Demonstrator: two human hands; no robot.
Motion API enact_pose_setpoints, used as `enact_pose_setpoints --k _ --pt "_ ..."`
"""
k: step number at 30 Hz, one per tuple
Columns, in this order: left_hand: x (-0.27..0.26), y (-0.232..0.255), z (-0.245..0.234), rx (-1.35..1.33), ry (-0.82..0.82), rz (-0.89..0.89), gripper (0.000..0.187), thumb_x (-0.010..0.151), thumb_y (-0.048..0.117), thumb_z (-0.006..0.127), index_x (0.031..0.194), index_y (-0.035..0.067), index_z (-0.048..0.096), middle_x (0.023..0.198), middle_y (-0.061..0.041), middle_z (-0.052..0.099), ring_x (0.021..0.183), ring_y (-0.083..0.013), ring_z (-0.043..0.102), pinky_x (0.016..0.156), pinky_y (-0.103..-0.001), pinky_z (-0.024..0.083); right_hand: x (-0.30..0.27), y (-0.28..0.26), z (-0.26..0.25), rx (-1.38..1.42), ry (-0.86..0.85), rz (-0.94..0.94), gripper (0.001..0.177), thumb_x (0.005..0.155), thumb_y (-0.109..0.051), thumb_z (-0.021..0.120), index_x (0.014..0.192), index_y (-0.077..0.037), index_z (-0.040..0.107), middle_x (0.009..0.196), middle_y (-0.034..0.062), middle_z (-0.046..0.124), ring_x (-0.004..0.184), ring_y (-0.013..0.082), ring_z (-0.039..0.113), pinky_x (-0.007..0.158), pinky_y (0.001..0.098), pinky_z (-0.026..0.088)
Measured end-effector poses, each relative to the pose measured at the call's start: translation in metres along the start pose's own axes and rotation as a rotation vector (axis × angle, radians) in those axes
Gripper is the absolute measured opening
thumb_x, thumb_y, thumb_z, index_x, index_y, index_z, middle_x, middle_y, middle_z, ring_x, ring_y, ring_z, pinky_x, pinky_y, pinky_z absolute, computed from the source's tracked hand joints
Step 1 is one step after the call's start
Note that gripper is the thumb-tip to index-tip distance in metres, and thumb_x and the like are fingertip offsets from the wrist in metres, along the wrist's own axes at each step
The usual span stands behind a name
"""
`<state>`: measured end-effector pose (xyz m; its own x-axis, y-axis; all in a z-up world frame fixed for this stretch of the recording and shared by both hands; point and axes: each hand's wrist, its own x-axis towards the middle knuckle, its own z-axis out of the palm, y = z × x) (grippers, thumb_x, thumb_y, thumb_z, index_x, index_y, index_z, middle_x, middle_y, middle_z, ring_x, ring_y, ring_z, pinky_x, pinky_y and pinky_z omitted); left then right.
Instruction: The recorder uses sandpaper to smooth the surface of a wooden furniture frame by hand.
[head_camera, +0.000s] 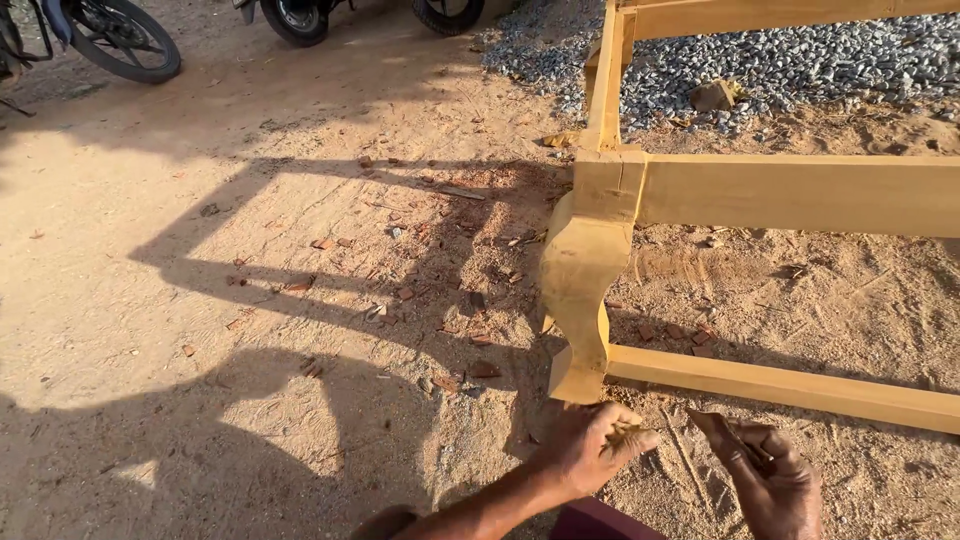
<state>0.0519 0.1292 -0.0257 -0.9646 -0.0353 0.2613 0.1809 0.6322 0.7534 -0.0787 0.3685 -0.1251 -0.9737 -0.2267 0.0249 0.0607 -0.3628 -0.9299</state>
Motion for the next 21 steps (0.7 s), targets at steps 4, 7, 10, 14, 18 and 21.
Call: enact_pose_setpoints --k 4,7,10,14,18,21 --pt "-0.002 0.032 0.019 -0.424 0.046 -0.222 0.036 0.107 0.038 0.068 0.109 0.002 0.07 0.084 -0.007 0.068 0.077 -0.0114 0.063 0.067 -0.027 0.052 -0.055 -0.041 0.089 -0.976 -0.022 -0.477 0.009 0.08 -0.011 0.08 0.09 -0.012 0.08 0.113 0.0035 0.078 0.102 0.0182 0.077 0.082 0.0326 0.067" --pt "0.003 0.027 0.01 -0.777 0.218 -0.313 0.03 0.102 0.031 0.07 0.11 0.003 0.072 0.09 -0.006 0.071 0.081 -0.0111 0.063 0.07 -0.027 0.054 -0.056 -0.035 0.11 -1.07 -0.112 -0.569 0.024 0.073 -0.013 0.083 0.096 -0.011 0.081 0.122 0.0054 0.071 0.107 0.0203 0.071 0.083 0.0344 0.064" --pt "0.008 0.023 -0.025 -0.712 0.309 -0.203 0.023 0.101 0.023 0.067 0.112 0.002 0.071 0.095 -0.006 0.073 0.085 -0.0115 0.068 0.074 -0.028 0.058 -0.055 -0.049 0.127 -1.05 -0.358 -0.772 0.058 0.063 -0.03 0.09 0.116 -0.01 0.08 0.137 0.015 0.066 0.123 0.031 0.062 0.096 0.0417 0.055" --pt "0.022 0.023 -0.058 -0.561 0.335 0.055 0.023 0.105 0.016 0.059 0.125 0.004 0.061 0.106 -0.005 0.073 0.095 -0.0142 0.071 0.083 -0.03 0.062 -0.054 -0.083 0.176 -0.032 -0.036 -0.177 0.039 0.087 -0.017 0.073 0.124 -0.008 0.064 0.117 0.0115 0.072 0.11 0.0212 0.071 0.096 0.0401 0.061" --pt "0.035 0.052 -0.087 -0.458 0.493 0.249 0.019 0.104 0.011 0.064 0.121 0.004 0.059 0.115 -0.009 0.069 0.109 -0.0196 0.071 0.088 -0.032 0.064 -0.031 -0.095 0.223 0.405 -0.022 -0.078 0.023 0.096 -0.009 0.07 0.118 -0.003 0.066 0.102 0.0109 0.074 0.088 0.0192 0.071 0.089 0.0418 0.064" --pt "0.044 0.03 -0.087 -0.269 0.686 0.345 0.016 0.103 0.012 0.068 0.114 0.005 0.058 0.114 -0.01 0.064 0.108 -0.0199 0.069 0.085 -0.03 0.065 -0.014 -0.103 0.247 0.403 -0.007 -0.177 0.029 0.093 -0.001 0.072 0.122 -0.004 0.067 0.1 0.01 0.07 0.091 0.0181 0.074 0.09 0.0349 0.064"
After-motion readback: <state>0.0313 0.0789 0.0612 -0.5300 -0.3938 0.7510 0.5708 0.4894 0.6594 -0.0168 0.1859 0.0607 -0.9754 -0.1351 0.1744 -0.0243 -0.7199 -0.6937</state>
